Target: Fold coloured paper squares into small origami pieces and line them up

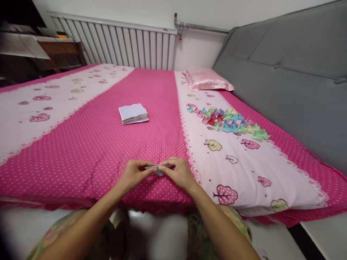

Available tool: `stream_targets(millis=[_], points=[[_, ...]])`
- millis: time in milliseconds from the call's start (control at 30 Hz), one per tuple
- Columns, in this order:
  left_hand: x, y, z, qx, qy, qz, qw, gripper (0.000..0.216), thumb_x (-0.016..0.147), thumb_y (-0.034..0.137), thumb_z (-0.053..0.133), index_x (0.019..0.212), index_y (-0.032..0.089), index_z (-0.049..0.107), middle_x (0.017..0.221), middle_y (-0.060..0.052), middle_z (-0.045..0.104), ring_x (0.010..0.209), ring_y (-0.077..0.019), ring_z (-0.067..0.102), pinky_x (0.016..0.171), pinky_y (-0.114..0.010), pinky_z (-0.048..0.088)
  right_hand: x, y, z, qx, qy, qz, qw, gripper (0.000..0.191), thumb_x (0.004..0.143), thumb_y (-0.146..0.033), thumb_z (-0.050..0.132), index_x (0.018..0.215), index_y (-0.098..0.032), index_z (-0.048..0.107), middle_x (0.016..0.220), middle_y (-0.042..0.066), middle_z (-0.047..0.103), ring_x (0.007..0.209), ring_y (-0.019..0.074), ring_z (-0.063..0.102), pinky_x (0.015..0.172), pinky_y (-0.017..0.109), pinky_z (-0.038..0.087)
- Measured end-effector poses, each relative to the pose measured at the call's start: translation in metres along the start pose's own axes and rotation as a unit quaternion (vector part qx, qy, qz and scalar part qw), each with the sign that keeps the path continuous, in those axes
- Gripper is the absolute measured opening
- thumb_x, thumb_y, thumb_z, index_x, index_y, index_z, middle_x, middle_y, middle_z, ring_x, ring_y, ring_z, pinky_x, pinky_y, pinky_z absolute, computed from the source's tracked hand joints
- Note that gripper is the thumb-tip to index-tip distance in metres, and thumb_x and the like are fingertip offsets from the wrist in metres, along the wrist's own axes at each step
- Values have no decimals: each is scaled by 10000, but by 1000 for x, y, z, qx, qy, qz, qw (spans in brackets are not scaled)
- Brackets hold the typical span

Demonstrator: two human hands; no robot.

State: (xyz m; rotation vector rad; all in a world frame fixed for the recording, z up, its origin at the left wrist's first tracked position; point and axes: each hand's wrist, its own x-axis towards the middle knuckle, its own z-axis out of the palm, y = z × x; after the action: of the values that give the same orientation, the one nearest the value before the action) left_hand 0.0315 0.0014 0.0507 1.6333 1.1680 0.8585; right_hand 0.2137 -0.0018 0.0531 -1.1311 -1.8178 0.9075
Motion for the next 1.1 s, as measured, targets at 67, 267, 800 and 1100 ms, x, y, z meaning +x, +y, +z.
stream_targets(millis=[67, 267, 800, 1100], points=[[-1, -1, 0, 12, 11, -3, 1000, 206, 711, 332, 622, 797, 168, 712, 755, -55, 719, 658, -174, 641, 586, -253, 474, 0, 0, 2, 6, -3, 1, 1000, 148, 768, -294, 602, 770, -188, 706, 720, 34, 684, 654, 154, 614, 605, 254, 452], [-1, 7, -2, 21, 30, -12, 999, 161, 700, 287, 626, 739, 157, 713, 702, -51, 714, 615, -157, 628, 562, -234, 458, 0, 1, 1, 30, 4, 18, 999, 150, 745, -309, 627, 788, -188, 704, 742, 36, 698, 683, 163, 629, 636, 263, 466], [1, 10, -7, 17, 45, -24, 999, 183, 667, 304, 634, 702, 132, 685, 658, -48, 684, 569, -135, 582, 525, -217, 423, 2, 1, -5, 58, 37, 25, 997, 123, 730, -279, 646, 756, -175, 705, 703, 36, 691, 651, 159, 615, 612, 253, 459], [-3, 2, -1, 96, 2, -22, 995, 267, 723, 389, 569, 719, 161, 707, 480, 36, 519, 444, -67, 383, 435, -194, 242, 0, 0, -2, 41, 19, 6, 999, 117, 740, -281, 640, 753, -189, 711, 699, 29, 688, 642, 149, 604, 596, 246, 445]])
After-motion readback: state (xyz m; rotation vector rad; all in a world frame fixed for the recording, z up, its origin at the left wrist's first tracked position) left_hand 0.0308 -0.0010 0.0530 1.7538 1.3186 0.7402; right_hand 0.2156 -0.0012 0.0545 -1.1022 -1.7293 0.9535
